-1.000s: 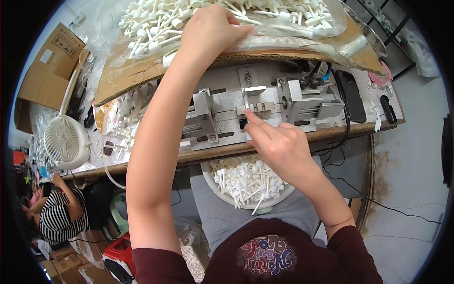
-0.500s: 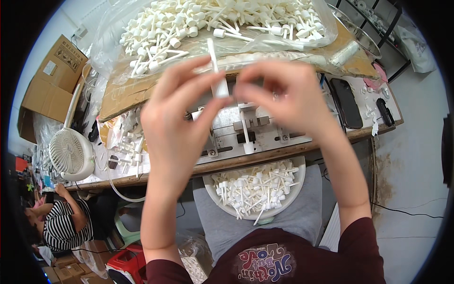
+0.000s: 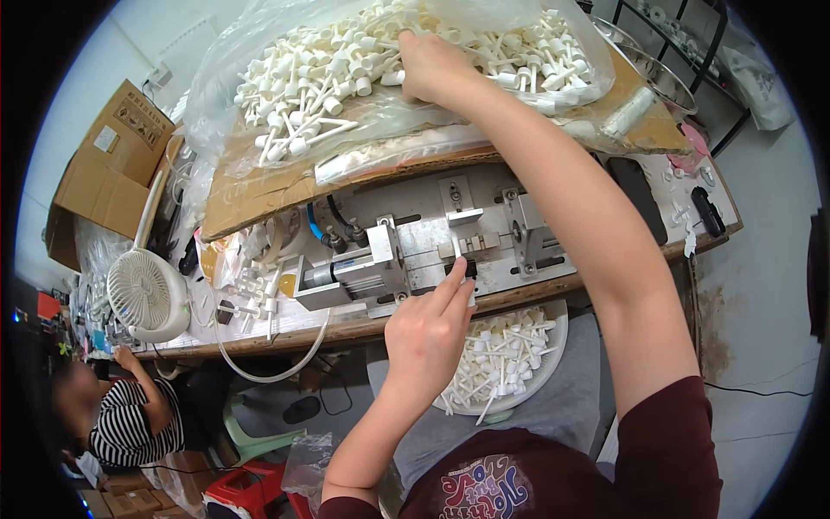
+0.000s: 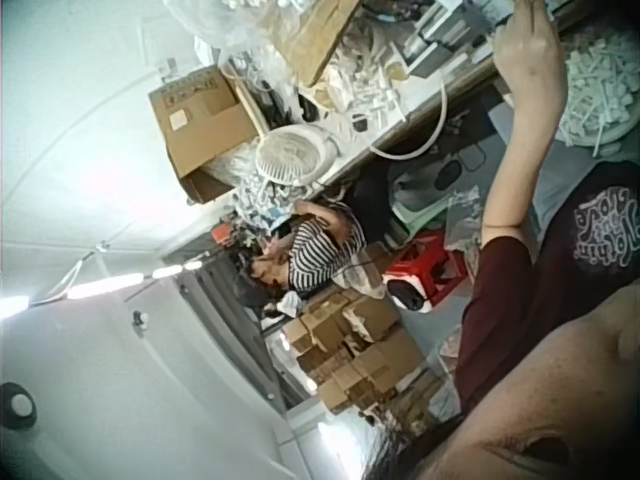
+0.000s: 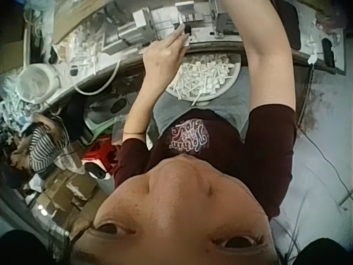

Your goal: The recorder is assembling small white plastic components using a pneumatic jig on a workbench.

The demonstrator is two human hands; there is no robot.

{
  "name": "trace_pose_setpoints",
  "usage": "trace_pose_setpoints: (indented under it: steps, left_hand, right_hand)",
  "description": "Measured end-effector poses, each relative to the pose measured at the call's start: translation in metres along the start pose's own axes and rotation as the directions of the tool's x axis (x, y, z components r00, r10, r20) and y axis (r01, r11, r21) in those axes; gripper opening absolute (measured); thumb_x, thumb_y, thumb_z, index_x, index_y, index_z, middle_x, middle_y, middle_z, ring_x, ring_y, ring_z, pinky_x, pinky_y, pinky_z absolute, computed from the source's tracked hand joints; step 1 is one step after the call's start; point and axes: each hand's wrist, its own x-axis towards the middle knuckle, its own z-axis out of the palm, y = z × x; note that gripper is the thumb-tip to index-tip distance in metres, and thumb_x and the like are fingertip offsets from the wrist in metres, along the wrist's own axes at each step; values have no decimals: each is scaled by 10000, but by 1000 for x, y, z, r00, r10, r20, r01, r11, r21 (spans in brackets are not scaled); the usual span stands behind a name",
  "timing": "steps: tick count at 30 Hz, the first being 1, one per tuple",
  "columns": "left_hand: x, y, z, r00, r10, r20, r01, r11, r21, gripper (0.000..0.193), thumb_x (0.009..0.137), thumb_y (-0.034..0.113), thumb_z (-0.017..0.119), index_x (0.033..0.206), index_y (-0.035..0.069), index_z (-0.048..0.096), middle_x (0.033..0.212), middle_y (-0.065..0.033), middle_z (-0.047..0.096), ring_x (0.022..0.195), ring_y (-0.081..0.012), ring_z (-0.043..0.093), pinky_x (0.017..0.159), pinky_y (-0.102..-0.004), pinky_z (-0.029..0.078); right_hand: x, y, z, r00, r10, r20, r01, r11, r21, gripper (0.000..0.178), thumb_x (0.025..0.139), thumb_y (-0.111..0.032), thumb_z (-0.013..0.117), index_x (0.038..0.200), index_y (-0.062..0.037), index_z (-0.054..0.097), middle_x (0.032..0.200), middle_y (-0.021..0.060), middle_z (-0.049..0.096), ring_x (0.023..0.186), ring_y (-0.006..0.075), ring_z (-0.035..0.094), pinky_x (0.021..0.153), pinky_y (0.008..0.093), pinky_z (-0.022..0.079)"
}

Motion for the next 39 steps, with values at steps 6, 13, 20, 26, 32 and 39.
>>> trace_pose_setpoints:
  steps: [6,13,20,26,32,39]
  left_hand:
    - [7,-8,1,1000,15,5,-15,999,32,304,728,104,795,1025,77,740,1227,-31,704,602,-223,617,595,-315,510]
    - [13,-6,0,999,-14,36,15,999,-30,289,728,110,795,1011,77,748,1233,-45,701,583,-235,626,592,-317,521]
    - [12,-1,-17,936,-331,117,295,561,-773,546,765,29,824,1275,2,631,1167,-132,693,871,-194,721,728,-299,599]
    - [6,-8,-29,974,-227,-16,123,583,-803,407,767,-114,768,1161,-60,684,1120,-139,677,951,-179,700,765,-282,620]
    - [-7,-5,-13,978,-182,-98,116,877,-466,309,760,-20,783,1063,6,727,1259,-128,648,826,-192,714,733,-297,590]
    - [1,-8,3,999,-2,-33,2,1000,-7,265,774,136,794,1030,80,757,1126,-19,736,722,-214,698,637,-307,546]
  right_hand:
    - [-14,9,-21,949,-158,274,201,969,-140,309,704,14,652,1011,-19,659,1053,194,692,988,364,677,831,441,545]
    - [-48,54,-37,753,-611,-245,608,788,-100,183,791,0,629,967,-24,676,895,146,678,785,289,668,669,400,522]
    - [-164,34,-47,447,-752,-484,765,602,-230,246,655,-104,669,884,-19,640,887,97,620,687,222,639,559,330,524]
    - [-230,33,-29,593,-684,-425,724,684,-90,334,703,-55,697,1017,58,701,984,180,698,775,290,706,637,335,581]
    - [-248,43,-24,773,-442,-456,561,811,165,302,770,96,761,1055,25,692,1082,163,709,951,265,708,784,333,592]
    - [-259,44,-23,788,-403,-465,537,819,201,360,724,50,731,1082,42,695,1118,169,694,942,272,713,716,313,593]
